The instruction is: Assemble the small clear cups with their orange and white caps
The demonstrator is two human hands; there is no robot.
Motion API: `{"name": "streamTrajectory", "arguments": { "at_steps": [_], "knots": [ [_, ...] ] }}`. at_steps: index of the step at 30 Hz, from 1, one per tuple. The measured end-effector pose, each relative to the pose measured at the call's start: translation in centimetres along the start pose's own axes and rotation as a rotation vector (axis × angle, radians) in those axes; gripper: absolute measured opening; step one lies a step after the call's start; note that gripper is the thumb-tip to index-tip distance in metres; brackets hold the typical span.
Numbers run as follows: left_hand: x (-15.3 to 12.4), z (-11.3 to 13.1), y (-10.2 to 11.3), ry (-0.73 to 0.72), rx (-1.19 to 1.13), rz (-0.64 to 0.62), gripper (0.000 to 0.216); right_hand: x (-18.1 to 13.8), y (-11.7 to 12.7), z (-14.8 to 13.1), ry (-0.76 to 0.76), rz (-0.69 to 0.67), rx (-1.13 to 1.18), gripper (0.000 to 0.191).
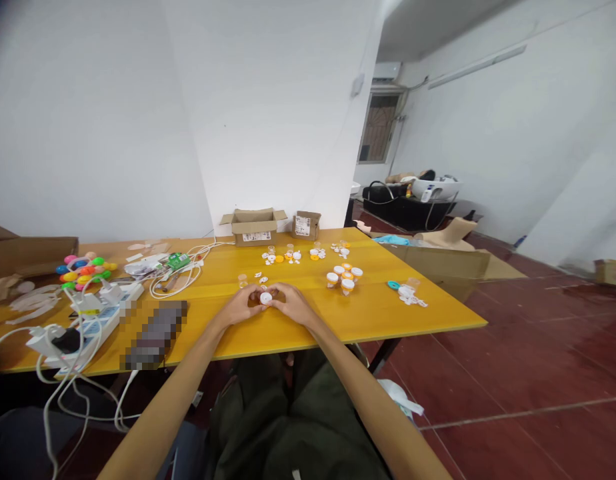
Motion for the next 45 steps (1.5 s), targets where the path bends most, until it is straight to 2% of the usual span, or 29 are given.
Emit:
{"name": "streamTrajectory", "arguments": {
  "at_steps": [11,45],
  "knots": [
    [-0.11,0.23,0.01,-0.005,0.005,0.0,0.018,0.04,-0.03,-0.16,-0.008,-0.013,0.005,0.019],
    [-0.32,0.35,0.16,0.0,0.005,-0.009,0.023,-0.05,-0.07,-0.76,0.044,-0.018,-0.005,0.018]
  ]
}}
Point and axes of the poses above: each hand's wrist, its own x-axis towards the middle knuckle, its own y-axis out of the back of the hand, z = x × y, the point moved 3 cm from there along x, towards the middle knuckle, and after that the axes turned 14 degrees about y, right-handed, at the moved point
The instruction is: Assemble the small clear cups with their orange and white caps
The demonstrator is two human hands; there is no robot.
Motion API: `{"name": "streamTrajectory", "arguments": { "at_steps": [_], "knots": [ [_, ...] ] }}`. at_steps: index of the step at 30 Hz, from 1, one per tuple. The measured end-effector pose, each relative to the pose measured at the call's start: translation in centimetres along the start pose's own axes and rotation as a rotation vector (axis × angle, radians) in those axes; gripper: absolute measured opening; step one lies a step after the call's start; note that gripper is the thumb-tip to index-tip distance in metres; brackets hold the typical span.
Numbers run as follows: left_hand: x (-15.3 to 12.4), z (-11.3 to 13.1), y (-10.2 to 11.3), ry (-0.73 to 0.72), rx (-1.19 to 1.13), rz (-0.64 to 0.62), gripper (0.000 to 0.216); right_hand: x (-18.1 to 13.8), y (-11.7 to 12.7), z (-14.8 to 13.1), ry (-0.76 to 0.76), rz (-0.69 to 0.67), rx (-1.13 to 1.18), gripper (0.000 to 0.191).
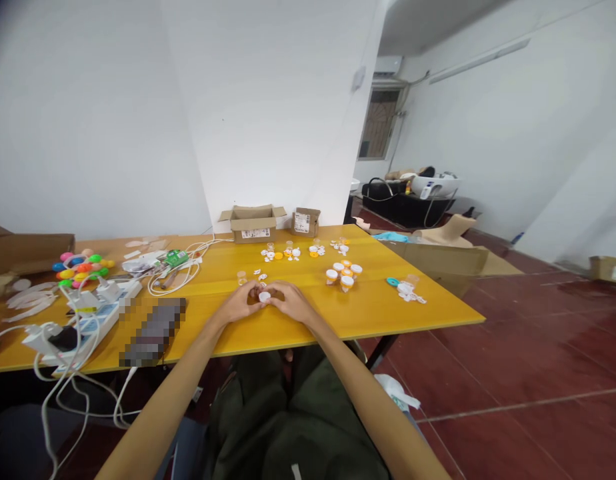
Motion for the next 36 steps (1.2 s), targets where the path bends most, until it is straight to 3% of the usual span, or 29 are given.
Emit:
{"name": "streamTrajectory", "arguments": {
  "at_steps": [36],
  "knots": [
    [0.2,0.3,0.2,-0.023,-0.012,0.008,0.015,0.2,-0.3,0.5,-0.076,-0.029,0.064,0.015]
  ]
}}
Point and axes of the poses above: each hand's wrist, its own x-axis towards the middle knuckle, its own y-axis out of the back of the hand, z = x × y, the point moved 3 cm from there along x, towards the middle knuckle, and after that the axes turned 14 degrees about y, right-handed, at the moved point
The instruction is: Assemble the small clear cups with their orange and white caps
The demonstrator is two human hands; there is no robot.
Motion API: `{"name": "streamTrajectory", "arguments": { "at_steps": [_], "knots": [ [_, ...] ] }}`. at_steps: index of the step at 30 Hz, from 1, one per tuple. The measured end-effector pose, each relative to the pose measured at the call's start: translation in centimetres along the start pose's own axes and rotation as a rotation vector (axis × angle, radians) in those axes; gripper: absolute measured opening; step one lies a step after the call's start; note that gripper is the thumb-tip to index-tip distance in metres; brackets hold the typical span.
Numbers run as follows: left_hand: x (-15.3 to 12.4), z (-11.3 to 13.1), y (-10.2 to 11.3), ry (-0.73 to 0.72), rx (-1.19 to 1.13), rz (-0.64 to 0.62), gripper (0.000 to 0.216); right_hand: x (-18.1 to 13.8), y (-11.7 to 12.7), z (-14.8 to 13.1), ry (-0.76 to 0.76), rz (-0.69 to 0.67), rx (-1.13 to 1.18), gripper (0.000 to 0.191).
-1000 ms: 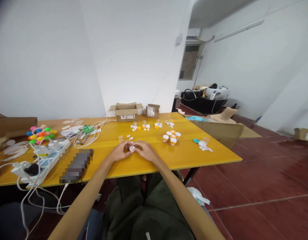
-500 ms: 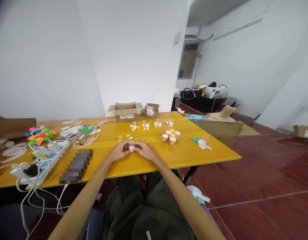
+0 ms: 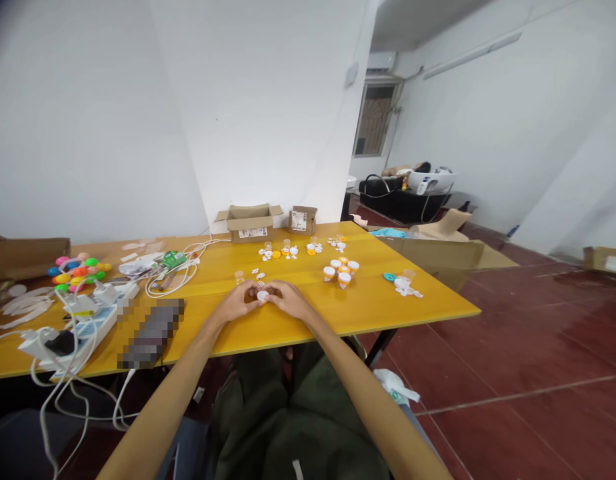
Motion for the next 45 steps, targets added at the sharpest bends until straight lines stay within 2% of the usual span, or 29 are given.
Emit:
{"name": "streamTrajectory", "arguments": {
  "at_steps": [16,29,45],
  "knots": [
    [-0.33,0.63,0.22,-0.002,0.074,0.027,0.014,0.03,0.02,-0.23,-0.026,0.007,0.056,0.014],
    [-0.43,0.73,0.24,-0.04,0.133,0.043,0.012,-0.02,-0.01,-0.01,-0.019,0.01,0.017,0.012],
    [-0.79,0.69,0.41,-0.033,0.211,0.081,0.019,-0.12,-0.09,0.12,-0.028,0.01,0.0,0.014]
  ]
}}
Point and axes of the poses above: each hand's wrist, its own x-axis towards the middle knuckle, its own y-axis out of the back of the hand, z = x × y, the point moved 3 cm from there along x, towards the middle knuckle, and after that the axes turned 14 degrees about y, right-handed, at the moved point
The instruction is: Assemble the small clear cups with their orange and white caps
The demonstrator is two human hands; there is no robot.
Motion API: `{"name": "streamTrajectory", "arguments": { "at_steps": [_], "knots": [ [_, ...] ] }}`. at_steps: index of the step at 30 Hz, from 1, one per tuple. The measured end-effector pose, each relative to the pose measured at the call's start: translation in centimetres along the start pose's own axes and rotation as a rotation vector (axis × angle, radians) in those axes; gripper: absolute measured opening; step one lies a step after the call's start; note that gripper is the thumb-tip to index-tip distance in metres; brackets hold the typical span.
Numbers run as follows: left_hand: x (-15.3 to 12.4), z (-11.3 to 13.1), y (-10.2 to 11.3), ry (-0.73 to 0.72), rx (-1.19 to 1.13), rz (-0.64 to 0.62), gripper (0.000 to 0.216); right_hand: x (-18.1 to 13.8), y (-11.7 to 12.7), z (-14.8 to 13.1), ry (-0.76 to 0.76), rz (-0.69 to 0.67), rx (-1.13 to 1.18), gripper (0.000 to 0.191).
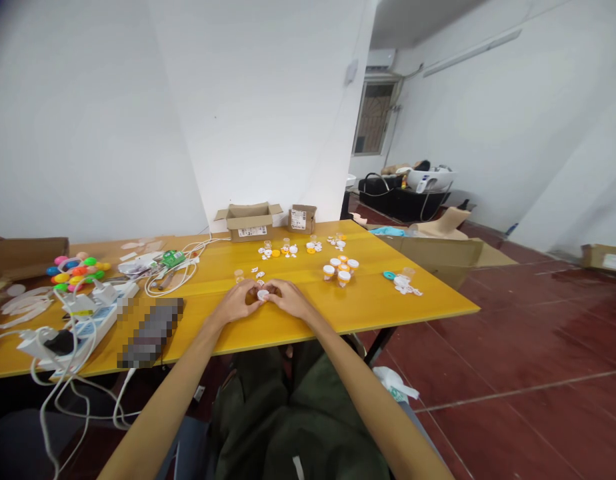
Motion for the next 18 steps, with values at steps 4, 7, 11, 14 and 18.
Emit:
{"name": "streamTrajectory", "arguments": {
  "at_steps": [4,7,11,14,18],
  "knots": [
    [-0.02,0.1,0.01,-0.012,0.005,0.01,0.018,-0.03,0.01,0.02,-0.006,0.0,-0.002,0.014],
    [-0.06,0.35,0.06,-0.029,0.015,0.01,0.016,-0.06,0.01,0.05,-0.013,-0.001,-0.004,0.013],
    [-0.1,0.62,0.14,-0.037,0.023,0.006,0.015,-0.08,0.02,0.08,-0.018,0.003,-0.017,0.011],
    [-0.09,0.71,0.16,-0.032,0.033,0.001,0.015,-0.08,0.1,0.03,-0.013,0.006,-0.031,0.011],
    [-0.09,0.76,0.15,-0.029,0.046,-0.011,0.015,-0.07,0.2,-0.07,-0.001,0.005,-0.043,0.013]
  ]
}}
Point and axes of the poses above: each hand's wrist, its own x-axis towards the middle knuckle, its own y-axis out of the back of the hand, z = x × y, the point moved 3 cm from there along x, towards the middle knuckle, and after that the axes turned 14 degrees about y, right-handed, at the moved point
